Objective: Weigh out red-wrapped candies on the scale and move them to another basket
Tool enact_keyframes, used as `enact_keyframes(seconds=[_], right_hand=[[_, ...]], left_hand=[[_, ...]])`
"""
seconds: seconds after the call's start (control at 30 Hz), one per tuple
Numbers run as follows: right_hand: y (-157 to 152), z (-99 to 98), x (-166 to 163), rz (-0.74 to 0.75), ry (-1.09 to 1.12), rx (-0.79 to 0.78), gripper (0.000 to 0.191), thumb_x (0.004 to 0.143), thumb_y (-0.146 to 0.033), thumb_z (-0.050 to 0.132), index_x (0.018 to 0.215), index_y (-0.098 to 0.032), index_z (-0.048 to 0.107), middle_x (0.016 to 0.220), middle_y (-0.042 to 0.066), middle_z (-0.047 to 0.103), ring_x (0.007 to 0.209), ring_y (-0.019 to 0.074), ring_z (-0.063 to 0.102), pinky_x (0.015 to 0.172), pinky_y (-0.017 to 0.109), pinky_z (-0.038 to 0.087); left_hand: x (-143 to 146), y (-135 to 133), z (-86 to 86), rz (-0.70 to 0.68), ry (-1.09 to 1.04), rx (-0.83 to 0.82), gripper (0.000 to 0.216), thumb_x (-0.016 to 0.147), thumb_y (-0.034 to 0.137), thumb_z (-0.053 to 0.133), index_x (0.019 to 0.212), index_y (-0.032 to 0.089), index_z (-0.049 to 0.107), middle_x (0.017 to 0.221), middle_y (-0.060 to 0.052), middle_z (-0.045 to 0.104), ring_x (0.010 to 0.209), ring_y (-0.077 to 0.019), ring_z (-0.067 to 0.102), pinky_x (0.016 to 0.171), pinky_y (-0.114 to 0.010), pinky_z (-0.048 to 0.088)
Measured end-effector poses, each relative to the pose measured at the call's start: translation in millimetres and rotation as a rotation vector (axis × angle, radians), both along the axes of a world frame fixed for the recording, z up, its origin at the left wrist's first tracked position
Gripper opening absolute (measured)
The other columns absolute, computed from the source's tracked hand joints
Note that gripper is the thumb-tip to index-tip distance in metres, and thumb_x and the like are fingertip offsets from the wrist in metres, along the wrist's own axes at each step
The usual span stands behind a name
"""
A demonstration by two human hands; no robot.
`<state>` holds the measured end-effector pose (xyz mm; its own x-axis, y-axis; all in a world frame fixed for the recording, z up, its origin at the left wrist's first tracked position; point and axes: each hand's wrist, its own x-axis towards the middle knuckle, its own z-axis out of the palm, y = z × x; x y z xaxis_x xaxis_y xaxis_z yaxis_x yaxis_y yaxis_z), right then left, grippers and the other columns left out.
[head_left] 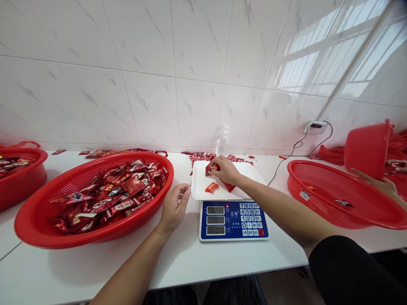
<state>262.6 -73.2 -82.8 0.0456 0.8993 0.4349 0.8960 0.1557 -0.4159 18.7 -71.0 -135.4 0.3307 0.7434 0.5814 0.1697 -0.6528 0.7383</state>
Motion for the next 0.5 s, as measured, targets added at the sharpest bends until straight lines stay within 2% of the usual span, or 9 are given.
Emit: enact_keyframes(seconds=[0.2,0.27,0.37,0.5], right_hand=[[-4.5,14.5,14.6,-0.081,0.144,0.079,0.014,0.078,-0.023,0.054,0.09,-0.022,0.061,0.1,0.003,0.061,0.093,0.0182,0.057,0.082,0.03,0.043],[-8.1,16.8,18.4,-0.091,0.188,0.047,0.014,0.079,-0.028,0.055,0.089,-0.022,0.061,0.095,0.002,0.064,0.088,0.0182,0.059,0.078,0.03,0.044],[-15.5,18.3,19.9,-0.071,0.24,-0.04,0.023,0.081,-0.038,0.056,0.094,-0.022,0.063,0.087,0.001,0.067,0.077,0.017,0.06,0.069,0.03,0.045],[-27.8,21.1,12.9,0.054,0.238,-0.16,0.032,0.075,-0.039,0.066,0.103,-0.025,0.066,0.097,0.0,0.069,0.085,0.0177,0.063,0.076,0.03,0.047]], left_hand=[[0.4,-1.7,0.8,-0.001,0.0,-0.007,0.029,0.091,0.04,0.05,0.104,0.017,0.061,0.095,-0.006,0.068,0.084,-0.0177,0.065,0.076,-0.031,0.053],[0.4,-2.2,1.3,0.002,0.002,-0.008,0.028,0.091,0.04,0.05,0.104,0.017,0.061,0.095,-0.006,0.068,0.084,-0.0177,0.065,0.076,-0.031,0.053],[0.4,-2.4,2.0,0.002,0.01,-0.011,0.028,0.091,0.041,0.05,0.103,0.017,0.061,0.095,-0.006,0.068,0.083,-0.0179,0.065,0.076,-0.031,0.054],[0.6,-1.9,1.5,0.0,0.01,-0.008,0.028,0.09,0.041,0.051,0.102,0.017,0.062,0.094,-0.006,0.068,0.083,-0.0179,0.065,0.076,-0.03,0.053]])
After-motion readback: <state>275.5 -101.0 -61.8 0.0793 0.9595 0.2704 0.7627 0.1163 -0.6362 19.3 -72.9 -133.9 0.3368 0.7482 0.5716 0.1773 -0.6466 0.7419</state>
